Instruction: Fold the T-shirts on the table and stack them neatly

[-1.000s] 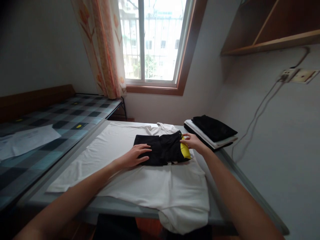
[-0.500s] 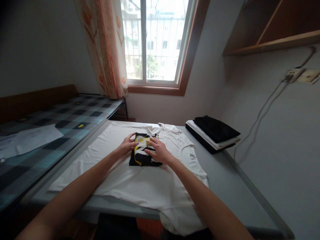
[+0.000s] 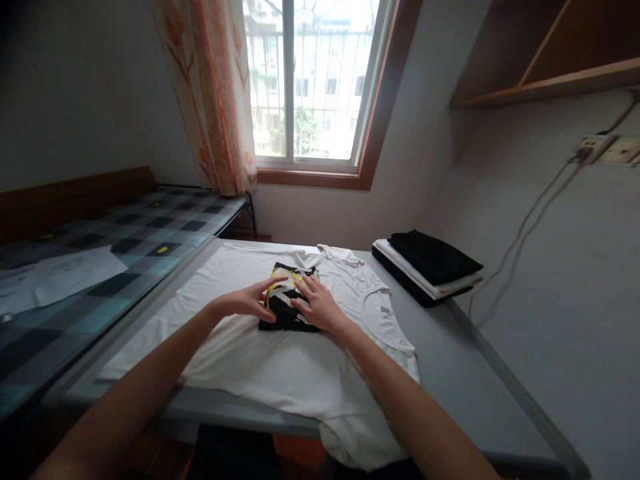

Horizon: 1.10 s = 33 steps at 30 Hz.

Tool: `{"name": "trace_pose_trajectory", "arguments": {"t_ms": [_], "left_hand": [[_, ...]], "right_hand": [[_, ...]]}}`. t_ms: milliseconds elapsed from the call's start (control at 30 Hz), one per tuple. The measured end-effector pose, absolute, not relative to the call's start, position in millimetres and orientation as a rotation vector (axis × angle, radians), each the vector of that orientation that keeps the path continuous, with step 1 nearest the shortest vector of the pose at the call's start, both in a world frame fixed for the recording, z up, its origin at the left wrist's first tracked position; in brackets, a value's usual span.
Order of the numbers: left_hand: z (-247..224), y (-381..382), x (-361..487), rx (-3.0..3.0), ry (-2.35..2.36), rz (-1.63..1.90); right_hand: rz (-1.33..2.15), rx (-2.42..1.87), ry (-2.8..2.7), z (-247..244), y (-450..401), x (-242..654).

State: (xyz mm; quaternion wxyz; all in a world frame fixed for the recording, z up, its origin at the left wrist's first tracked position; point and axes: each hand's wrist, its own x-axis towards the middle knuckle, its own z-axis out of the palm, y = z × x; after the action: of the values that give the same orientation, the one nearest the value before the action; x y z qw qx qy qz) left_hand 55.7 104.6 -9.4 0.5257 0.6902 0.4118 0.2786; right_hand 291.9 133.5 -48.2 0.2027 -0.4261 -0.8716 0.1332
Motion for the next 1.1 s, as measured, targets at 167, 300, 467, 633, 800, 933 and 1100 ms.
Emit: {"name": "trace_pose_trajectory", "arguments": {"t_ms": [167,300,467,633,800,933,1100], "left_hand": [[-21,77,75,2.167,1.498,0.849],[-24,64,97,2.365,1.772,0.755],[-17,66,104,2.399,1.859,0.66],[-23,56,90,2.369,1.766,0.685],[-33,48,70,2.55,1.565,0.562],[-18,52,59,2.571,1.508,0.397],[-3,73,67,2.489,1.501,0.661]], "right_hand": [[0.397,-1.17,-2.383,-54,134,293],[0.375,-1.15,-2.34,-59,133,291],[0.362,-1.161,-2.345,-57,132,292],[0.382,-1.168,-2.4,-52,133,298],[0.378,-1.126,-2.393,-53,132,300],[0.406,-1.094,-2.34,-54,130,298],[0.311,-1.43,-1.961,-42,134,303]]}}
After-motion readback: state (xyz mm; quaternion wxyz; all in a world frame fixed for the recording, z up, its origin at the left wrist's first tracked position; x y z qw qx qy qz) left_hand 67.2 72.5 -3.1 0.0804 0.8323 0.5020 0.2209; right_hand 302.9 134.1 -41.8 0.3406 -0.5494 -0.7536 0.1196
